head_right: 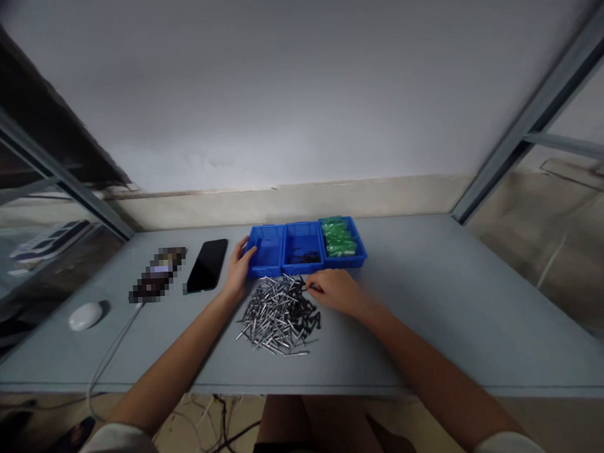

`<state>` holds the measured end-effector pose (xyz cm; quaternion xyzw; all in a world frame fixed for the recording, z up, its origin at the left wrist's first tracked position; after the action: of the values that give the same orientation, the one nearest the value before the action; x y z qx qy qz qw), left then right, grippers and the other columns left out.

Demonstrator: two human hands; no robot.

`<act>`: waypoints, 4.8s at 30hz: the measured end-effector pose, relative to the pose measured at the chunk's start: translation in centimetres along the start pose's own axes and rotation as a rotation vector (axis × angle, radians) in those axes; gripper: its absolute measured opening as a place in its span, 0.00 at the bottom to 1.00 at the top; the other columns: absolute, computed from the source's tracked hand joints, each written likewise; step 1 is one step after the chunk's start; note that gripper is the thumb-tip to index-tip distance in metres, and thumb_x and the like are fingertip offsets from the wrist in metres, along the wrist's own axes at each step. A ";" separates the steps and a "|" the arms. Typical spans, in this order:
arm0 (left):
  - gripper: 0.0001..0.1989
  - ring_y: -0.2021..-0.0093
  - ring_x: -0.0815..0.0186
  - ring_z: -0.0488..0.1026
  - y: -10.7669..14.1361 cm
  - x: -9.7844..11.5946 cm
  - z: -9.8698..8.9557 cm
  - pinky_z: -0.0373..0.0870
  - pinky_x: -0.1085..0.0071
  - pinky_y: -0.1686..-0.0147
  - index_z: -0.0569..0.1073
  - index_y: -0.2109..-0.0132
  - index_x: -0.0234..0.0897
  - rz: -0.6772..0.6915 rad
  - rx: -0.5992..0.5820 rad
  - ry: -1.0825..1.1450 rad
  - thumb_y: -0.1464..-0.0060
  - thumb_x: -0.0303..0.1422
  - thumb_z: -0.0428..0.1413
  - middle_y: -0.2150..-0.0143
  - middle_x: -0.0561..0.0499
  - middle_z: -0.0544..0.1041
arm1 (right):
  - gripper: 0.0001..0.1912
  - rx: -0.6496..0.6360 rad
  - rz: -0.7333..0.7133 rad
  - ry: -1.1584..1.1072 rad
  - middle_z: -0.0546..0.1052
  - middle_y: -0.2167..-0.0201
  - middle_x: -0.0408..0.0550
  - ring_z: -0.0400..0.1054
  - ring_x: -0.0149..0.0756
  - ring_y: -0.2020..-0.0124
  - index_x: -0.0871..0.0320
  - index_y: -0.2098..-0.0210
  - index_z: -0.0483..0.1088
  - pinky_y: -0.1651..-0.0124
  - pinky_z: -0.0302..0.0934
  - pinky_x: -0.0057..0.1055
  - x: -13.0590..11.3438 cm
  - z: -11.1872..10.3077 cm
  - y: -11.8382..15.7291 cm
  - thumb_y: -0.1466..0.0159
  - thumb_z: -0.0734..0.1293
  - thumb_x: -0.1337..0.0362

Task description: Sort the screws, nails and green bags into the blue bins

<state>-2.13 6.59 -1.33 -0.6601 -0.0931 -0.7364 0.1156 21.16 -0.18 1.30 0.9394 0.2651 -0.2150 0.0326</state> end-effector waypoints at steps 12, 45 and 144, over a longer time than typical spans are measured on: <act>0.22 0.40 0.58 0.68 -0.1 -0.1 0.0 0.62 0.61 0.39 0.73 0.46 0.42 0.002 -0.001 -0.002 0.50 0.32 0.60 0.42 0.46 0.73 | 0.06 0.081 -0.019 -0.164 0.76 0.71 0.45 0.67 0.36 0.70 0.54 0.68 0.74 0.67 0.53 0.31 0.3 -0.8 0.4 0.38 0.64 0.65; 0.23 0.41 0.57 0.69 -0.2 -0.3 -0.1 0.62 0.61 0.39 0.72 0.45 0.40 -0.007 -0.008 0.009 0.49 0.32 0.60 0.42 0.45 0.73 | 0.08 0.286 0.225 -1.359 0.80 0.71 0.45 0.61 0.25 0.81 0.54 0.68 0.79 0.79 0.51 0.26 2.8 -1.3 0.0 0.47 0.73 0.59; 0.24 0.41 0.57 0.69 -0.3 -0.4 -0.1 0.65 0.61 0.41 0.71 0.45 0.42 -0.007 -0.027 0.009 0.50 0.33 0.61 0.43 0.45 0.73 | 0.10 0.389 0.297 -1.401 0.80 0.72 0.45 0.61 0.27 0.82 0.55 0.72 0.74 0.79 0.55 0.27 2.6 -2.4 0.2 0.52 0.73 0.58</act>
<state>-2.27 6.89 -1.73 -0.6580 -0.0850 -0.7408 0.1046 24.15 1.35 2.38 0.5970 0.0097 -0.8003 0.0558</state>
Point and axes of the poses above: each hand's wrist, its own y-axis away from the middle knuckle, its own z-axis out of the palm, x = y × z, the point moved 6 cm from there along -y, towards the middle knuckle
